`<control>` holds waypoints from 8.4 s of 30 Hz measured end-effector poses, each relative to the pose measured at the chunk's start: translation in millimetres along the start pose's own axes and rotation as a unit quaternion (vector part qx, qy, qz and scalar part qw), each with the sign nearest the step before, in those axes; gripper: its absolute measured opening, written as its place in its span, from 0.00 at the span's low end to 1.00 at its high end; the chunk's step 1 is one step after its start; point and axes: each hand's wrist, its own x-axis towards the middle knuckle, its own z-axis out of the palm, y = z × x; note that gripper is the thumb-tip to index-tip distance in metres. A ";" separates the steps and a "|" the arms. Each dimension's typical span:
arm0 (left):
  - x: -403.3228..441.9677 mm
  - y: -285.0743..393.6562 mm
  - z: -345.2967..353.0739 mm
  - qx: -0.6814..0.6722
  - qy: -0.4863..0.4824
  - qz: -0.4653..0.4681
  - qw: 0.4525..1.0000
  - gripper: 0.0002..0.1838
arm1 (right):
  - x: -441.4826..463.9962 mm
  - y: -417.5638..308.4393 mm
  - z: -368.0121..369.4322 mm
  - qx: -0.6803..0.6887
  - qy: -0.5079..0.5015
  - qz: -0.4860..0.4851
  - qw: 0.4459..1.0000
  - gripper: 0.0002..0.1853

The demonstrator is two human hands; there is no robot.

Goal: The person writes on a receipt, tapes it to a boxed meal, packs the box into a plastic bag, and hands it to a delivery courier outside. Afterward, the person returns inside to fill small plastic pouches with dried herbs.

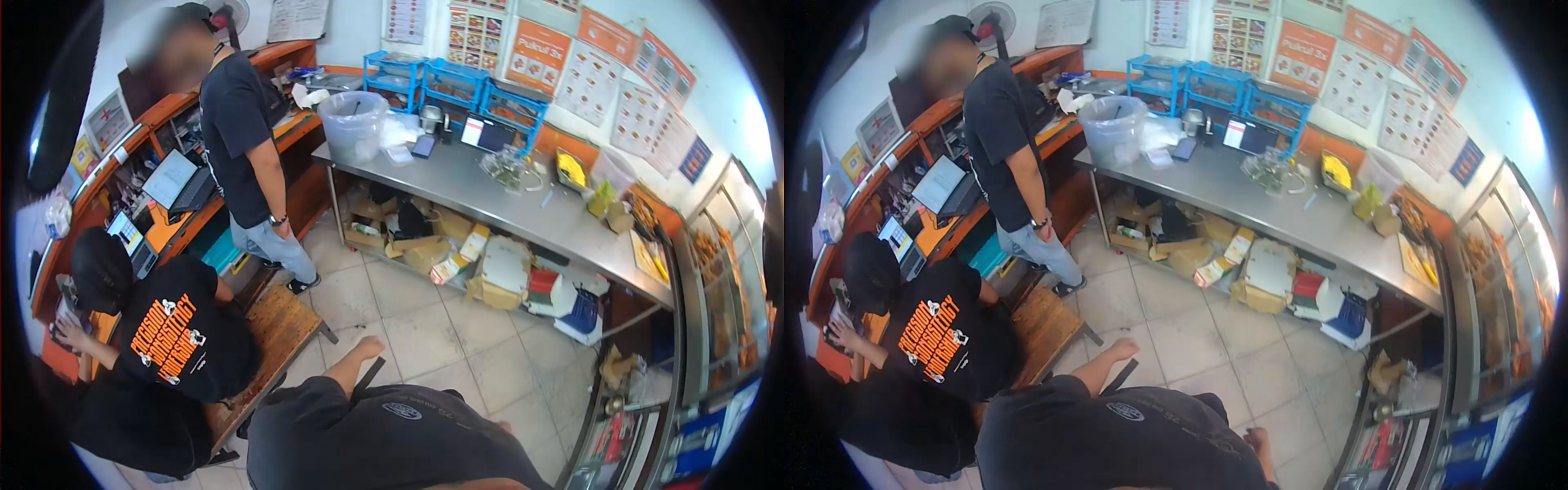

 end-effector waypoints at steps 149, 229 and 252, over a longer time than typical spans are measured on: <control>415.8 452.1 -389.7 -0.102 0.198 0.252 0.942 0.05 | -18.1 -982.5 -68.2 -0.102 -0.120 -0.641 0.751 0.09; 403.5 359.4 -386.4 -0.434 0.209 0.228 0.846 0.34 | 173.9 -1070.7 68.9 -0.634 -0.283 -0.239 0.679 0.19; 472.1 438.0 -420.9 -0.343 0.219 0.257 0.877 0.26 | 61.8 -1114.1 -128.3 -0.466 -0.170 -0.468 0.732 0.09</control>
